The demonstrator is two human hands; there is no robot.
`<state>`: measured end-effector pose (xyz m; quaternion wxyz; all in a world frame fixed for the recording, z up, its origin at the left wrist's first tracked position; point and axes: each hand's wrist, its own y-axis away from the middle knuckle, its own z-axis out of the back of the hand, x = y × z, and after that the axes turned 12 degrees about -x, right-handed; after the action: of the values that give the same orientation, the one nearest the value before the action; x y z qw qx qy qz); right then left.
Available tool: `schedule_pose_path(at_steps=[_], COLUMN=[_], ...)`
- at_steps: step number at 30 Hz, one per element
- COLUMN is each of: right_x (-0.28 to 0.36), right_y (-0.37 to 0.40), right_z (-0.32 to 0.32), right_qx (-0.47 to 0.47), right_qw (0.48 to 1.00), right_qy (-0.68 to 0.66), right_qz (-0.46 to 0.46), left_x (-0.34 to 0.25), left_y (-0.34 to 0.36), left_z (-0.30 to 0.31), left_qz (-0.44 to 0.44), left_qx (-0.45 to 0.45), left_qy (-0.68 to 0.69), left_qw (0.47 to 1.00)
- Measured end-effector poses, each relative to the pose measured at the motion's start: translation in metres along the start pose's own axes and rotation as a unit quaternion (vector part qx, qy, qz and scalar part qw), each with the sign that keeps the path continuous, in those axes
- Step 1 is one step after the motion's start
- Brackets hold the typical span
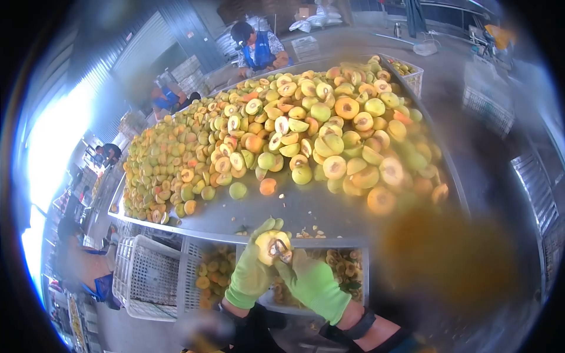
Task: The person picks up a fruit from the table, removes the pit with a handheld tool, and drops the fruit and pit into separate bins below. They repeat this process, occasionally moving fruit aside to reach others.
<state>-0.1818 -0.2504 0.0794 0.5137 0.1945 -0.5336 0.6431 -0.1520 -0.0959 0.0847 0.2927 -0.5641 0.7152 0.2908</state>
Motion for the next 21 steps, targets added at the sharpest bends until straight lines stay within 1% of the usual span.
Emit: schedule_pose_path(at_steps=[1, 3, 4, 6, 7, 8, 9, 10, 12, 13, 14, 15, 16, 17, 18, 19, 20, 21], right_x=[0.005, 0.016, 0.015, 0.025, 0.028, 0.025, 0.021, 0.018, 0.014, 0.013, 0.013, 0.014, 0.015, 0.014, 0.012, 0.01, 0.004, 0.0], right_y=[-0.001, -0.002, -0.001, -0.005, -0.006, -0.004, -0.001, 0.002, 0.007, 0.01, 0.01, 0.007, 0.003, -0.002, -0.008, -0.011, -0.012, -0.007], right_z=[-0.003, -0.008, -0.014, -0.016, -0.017, -0.022, -0.03, -0.036, -0.043, -0.042, -0.04, -0.034, -0.029, -0.024, -0.018, -0.014, -0.016, -0.02], right_qx=[0.006, 0.016, 0.004, 0.02, 0.036, 0.037, 0.035, 0.033, 0.044, 0.054, 0.055, 0.082, 0.109, 0.114, 0.178, 0.241, 0.278, 0.281], right_qw=[1.0, 0.999, 1.0, 0.999, 0.998, 0.998, 0.998, 0.999, 0.998, 0.998, 0.998, 0.996, 0.994, 0.993, 0.983, 0.965, 0.948, 0.946], right_qy=[0.001, -0.013, 0.023, 0.03, 0.037, 0.034, 0.026, 0.019, 0.012, 0.009, 0.01, 0.011, 0.012, 0.011, -0.022, -0.054, -0.086, -0.086], right_qz=[-0.001, -0.035, -0.003, -0.023, -0.043, -0.045, -0.041, -0.037, -0.036, -0.031, -0.036, -0.015, 0.007, 0.004, -0.041, -0.088, -0.131, -0.135], left_x=[0.001, 0.002, 0.001, -0.001, -0.001, 0.0, -0.001, -0.002, -0.004, -0.005, -0.008, -0.011, -0.015, -0.019, -0.022, -0.023, -0.021, -0.02], left_y=[0.0, 0.0, -0.002, -0.003, -0.003, -0.001, 0.002, 0.002, 0.002, 0.002, 0.003, 0.005, 0.003, 0.002, -0.001, -0.002, -0.003, -0.003], left_z=[0.0, -0.001, -0.002, -0.005, -0.008, -0.012, -0.012, -0.009, -0.005, -0.006, -0.007, -0.006, -0.003, 0.001, 0.005, 0.009, 0.012, 0.011], left_qz=[0.0, -0.032, -0.031, -0.082, -0.081, -0.173, -0.261, -0.26, -0.257, -0.254, -0.26, -0.266, -0.247, -0.243, -0.117, 0.014, 0.021, 0.024], left_qx=[-0.004, -0.102, -0.104, -0.153, -0.153, -0.161, -0.166, -0.168, -0.187, -0.186, -0.184, -0.183, -0.157, -0.16, -0.155, -0.144, -0.156, -0.159], left_qy=[0.004, -0.015, -0.015, -0.157, -0.159, -0.253, -0.344, -0.347, -0.394, -0.394, -0.428, -0.462, -0.446, -0.446, -0.32, -0.181, -0.18, -0.178], left_qw=[1.0, 0.994, 0.994, 0.972, 0.972, 0.938, 0.887, 0.885, 0.863, 0.864, 0.846, 0.826, 0.846, 0.846, 0.927, 0.973, 0.971, 0.971])
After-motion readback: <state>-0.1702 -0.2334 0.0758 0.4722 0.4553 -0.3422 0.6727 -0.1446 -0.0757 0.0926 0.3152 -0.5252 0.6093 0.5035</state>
